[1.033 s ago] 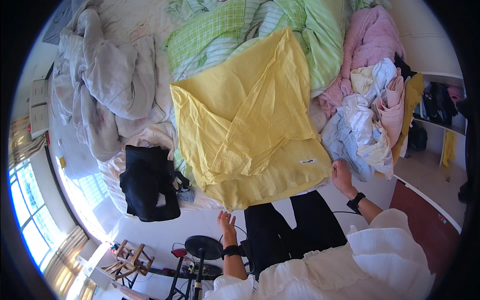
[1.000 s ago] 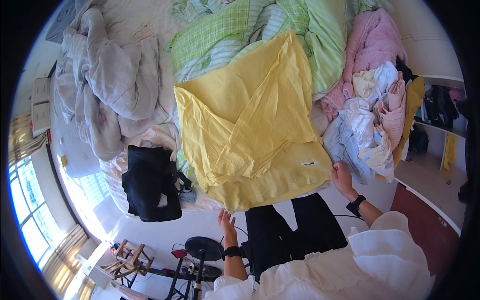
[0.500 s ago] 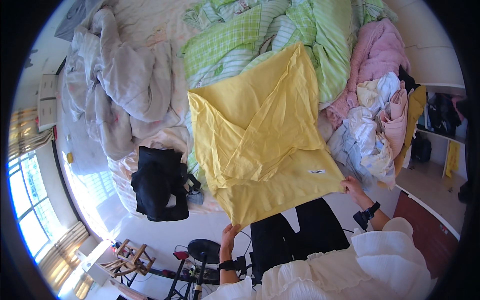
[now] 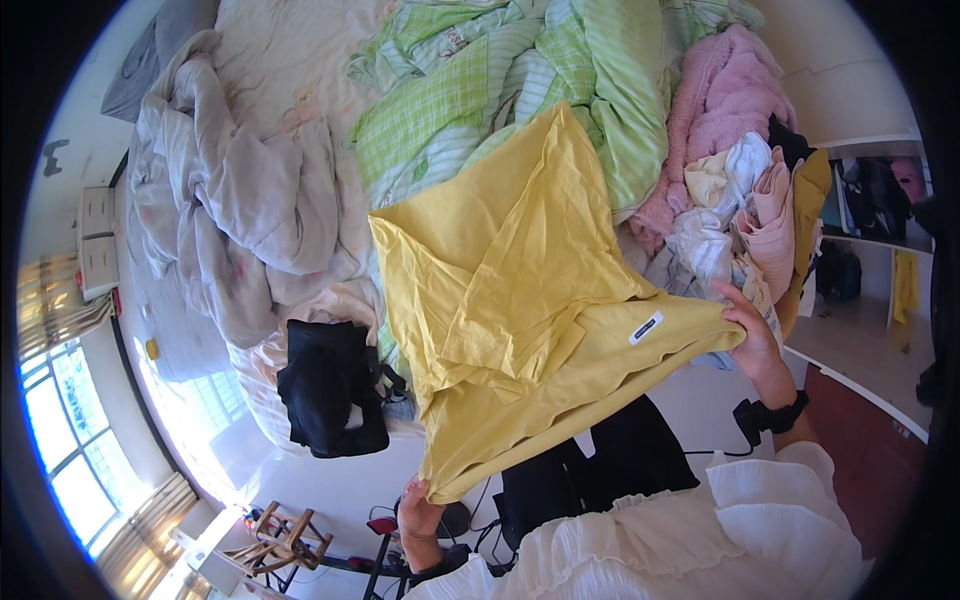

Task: The person folds a black pair of pants and a yellow jacket on a bed, smoothing and aligning each item before stacking them. The person then picks up a white shirt and begins to fold it.

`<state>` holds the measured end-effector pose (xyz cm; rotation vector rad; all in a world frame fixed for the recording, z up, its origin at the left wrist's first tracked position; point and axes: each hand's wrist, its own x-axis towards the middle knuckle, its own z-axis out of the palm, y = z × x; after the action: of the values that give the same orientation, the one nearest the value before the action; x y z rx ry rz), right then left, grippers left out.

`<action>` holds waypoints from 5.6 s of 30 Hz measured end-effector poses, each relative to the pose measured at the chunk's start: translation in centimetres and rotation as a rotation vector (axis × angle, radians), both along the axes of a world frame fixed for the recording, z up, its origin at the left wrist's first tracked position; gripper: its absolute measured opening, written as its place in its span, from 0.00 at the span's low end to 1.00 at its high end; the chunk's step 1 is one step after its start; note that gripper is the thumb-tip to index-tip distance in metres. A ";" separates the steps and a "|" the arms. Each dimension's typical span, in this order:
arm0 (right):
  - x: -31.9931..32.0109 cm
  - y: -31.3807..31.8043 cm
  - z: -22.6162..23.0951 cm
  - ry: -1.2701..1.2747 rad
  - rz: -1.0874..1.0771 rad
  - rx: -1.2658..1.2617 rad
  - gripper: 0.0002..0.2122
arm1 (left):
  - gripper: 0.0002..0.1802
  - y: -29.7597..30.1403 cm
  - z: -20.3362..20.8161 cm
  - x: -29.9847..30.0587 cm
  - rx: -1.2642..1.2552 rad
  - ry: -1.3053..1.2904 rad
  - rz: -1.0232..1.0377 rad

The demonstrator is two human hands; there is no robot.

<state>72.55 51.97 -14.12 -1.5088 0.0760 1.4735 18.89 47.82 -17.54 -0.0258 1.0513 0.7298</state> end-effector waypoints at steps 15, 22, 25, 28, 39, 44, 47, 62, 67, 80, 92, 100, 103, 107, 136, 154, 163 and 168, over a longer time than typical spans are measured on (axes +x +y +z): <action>-0.9 12.0 -1.1 0.077 0.036 0.281 0.10 | 0.23 14.2 0.8 1.0 0.061 -0.145 0.266; 0.6 3.7 -3.1 0.007 0.118 0.016 0.13 | 0.23 7.1 -0.1 -0.6 -0.162 0.099 -0.163; 2.0 -1.7 -7.5 -0.113 0.249 -0.109 0.16 | 0.17 3.0 -3.1 -0.3 -0.269 0.341 -0.685; 1.9 -5.8 -13.5 -0.570 0.750 -0.442 0.16 | 0.13 0.6 -8.0 1.0 -0.138 0.638 -1.274; -5.0 3.6 -15.0 -1.017 0.844 -0.050 0.10 | 0.13 12.2 -5.3 8.7 0.734 1.355 -0.668; -6.9 7.4 -16.5 -1.233 0.781 0.078 0.15 | 0.19 16.2 -6.1 14.1 0.928 1.373 -0.767; -6.5 7.9 -18.8 -1.132 0.760 0.062 0.18 | 0.14 16.6 -6.5 14.4 0.897 1.391 -0.972; -6.0 7.5 -22.5 -1.071 0.676 -0.004 0.18 | 0.12 17.5 -7.7 13.2 0.735 1.273 -0.609; -8.8 7.2 -16.9 -1.319 0.695 0.221 0.16 | 0.12 16.3 -5.8 14.7 1.108 1.667 -0.579; -6.2 1.0 -18.9 -1.033 0.680 -0.094 0.16 | 0.14 14.9 -8.1 16.9 1.071 1.089 -0.766; -1.7 -6.4 -21.1 -0.582 0.815 -0.486 0.24 | 0.21 0.2 -14.3 6.3 0.042 1.235 -0.683; 0.5 -7.9 -22.1 -0.188 0.649 -0.353 0.15 | 0.30 -5.7 -21.0 5.1 -0.337 0.756 -0.425; 0.7 -8.2 -21.2 -0.177 0.625 -0.328 0.12 | 0.21 -6.9 -20.7 4.1 -0.261 0.738 -0.557; 0.1 -7.7 -19.6 -0.271 0.622 -0.369 0.11 | 0.21 -8.0 -18.0 3.0 -0.359 0.630 -0.477; -2.8 16.6 -9.7 -0.225 0.013 0.299 0.15 | 0.26 18.8 -3.2 7.7 0.294 0.478 0.193; -5.8 17.9 -13.1 -1.751 0.892 0.576 0.22 | 0.36 18.9 -10.7 10.5 1.094 1.652 -0.754; -1.5 15.5 -16.3 -0.823 0.451 0.215 0.16 | 0.32 21.1 -12.8 6.7 0.317 1.094 -0.163; -1.1 14.0 -17.9 -0.991 0.669 0.135 0.20 | 0.35 20.0 -13.0 5.2 0.264 1.090 -0.294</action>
<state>71.45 65.98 -32.06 -2.0878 -1.1817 0.9924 24.08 67.83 -30.51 0.8184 1.9204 0.5904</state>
